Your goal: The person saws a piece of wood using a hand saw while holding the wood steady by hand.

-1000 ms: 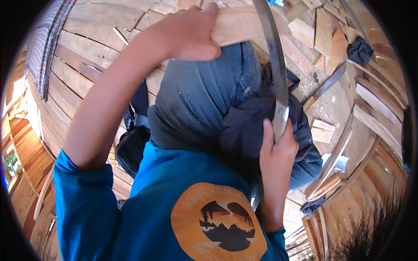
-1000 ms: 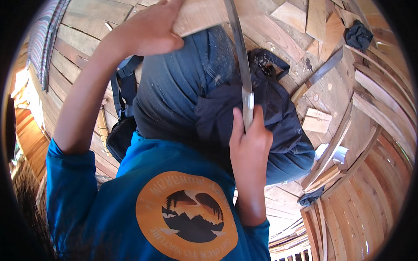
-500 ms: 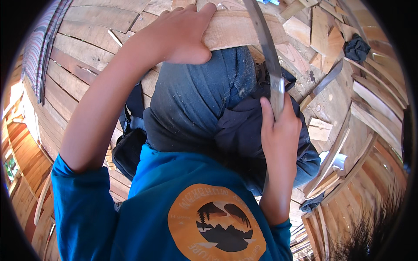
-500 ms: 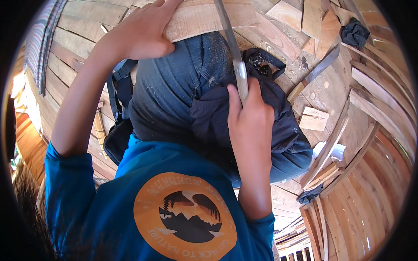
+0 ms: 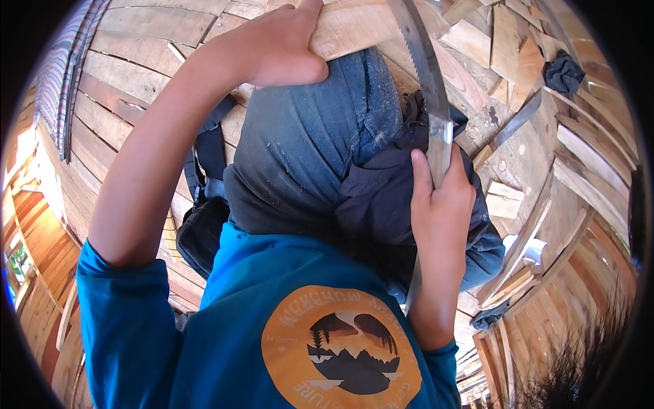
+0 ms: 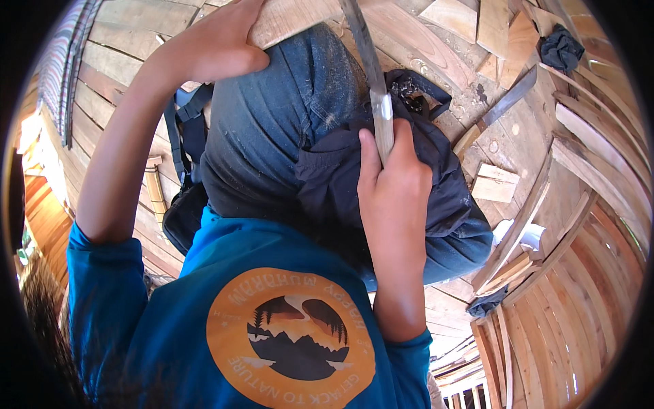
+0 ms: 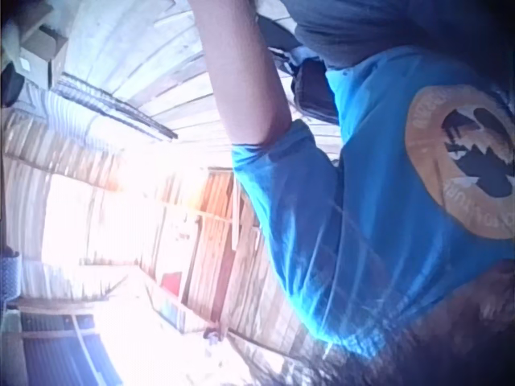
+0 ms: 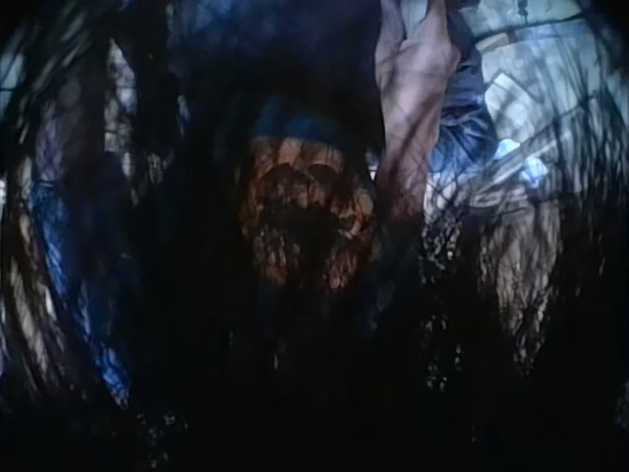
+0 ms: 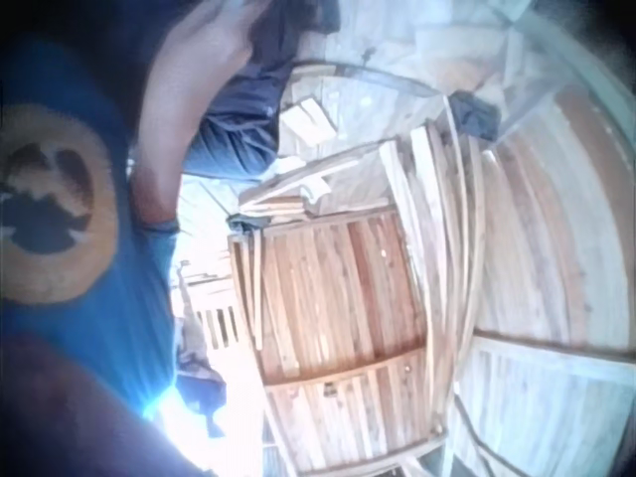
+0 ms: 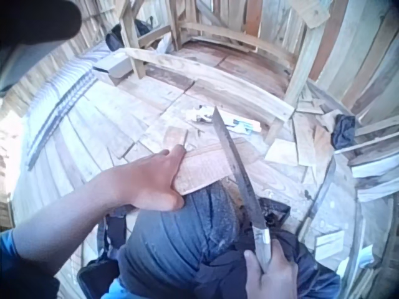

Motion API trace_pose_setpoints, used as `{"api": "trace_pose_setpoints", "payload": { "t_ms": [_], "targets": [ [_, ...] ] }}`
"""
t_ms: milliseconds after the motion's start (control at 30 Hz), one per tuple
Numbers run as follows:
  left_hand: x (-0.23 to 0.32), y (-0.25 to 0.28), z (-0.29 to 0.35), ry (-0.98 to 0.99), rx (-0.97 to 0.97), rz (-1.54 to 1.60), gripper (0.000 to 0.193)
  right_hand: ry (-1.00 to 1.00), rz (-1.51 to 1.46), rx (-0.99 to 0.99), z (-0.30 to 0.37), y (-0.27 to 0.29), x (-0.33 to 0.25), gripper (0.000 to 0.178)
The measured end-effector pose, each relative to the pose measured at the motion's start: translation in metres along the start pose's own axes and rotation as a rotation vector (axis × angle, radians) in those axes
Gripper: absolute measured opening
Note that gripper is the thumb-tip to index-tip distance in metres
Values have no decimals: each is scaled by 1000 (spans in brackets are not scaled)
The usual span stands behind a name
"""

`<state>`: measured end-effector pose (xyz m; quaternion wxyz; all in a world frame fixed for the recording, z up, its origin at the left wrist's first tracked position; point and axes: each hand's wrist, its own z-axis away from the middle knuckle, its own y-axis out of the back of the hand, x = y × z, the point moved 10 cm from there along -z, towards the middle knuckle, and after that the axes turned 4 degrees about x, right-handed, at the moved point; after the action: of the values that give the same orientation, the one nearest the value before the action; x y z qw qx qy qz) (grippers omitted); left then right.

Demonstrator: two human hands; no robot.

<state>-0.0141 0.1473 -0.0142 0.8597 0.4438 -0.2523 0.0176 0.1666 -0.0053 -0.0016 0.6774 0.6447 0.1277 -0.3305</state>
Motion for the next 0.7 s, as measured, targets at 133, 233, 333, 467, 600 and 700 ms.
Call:
{"api": "trace_pose_setpoints", "payload": {
  "t_ms": [133, 233, 333, 467, 600, 700],
  "targets": [
    [19, 2, 2, -18, -63, -135, 71, -17, -31, -16, 29, 7, 7, 19],
    [2, -5, -2, 23, -7, -86, 66, 16, 8, 7, 10, 8, -4, 19],
    [-4, -5, -5, 8, 6, -34, 64, 25, 13, -9, -8, -2, -11, 22],
    [15, 3, 5, -94, 63, -133, 68, -71, 31, -84, 8, -1, 2, 26],
    [-11, -12, -5, -77, 263, -222, 75, -61, 4, -46, 32, 11, 2, 17],
    [2, -9, -1, -42, 146, -170, 70, -63, -17, -23, 36, 8, 13, 20]
  ]
}}
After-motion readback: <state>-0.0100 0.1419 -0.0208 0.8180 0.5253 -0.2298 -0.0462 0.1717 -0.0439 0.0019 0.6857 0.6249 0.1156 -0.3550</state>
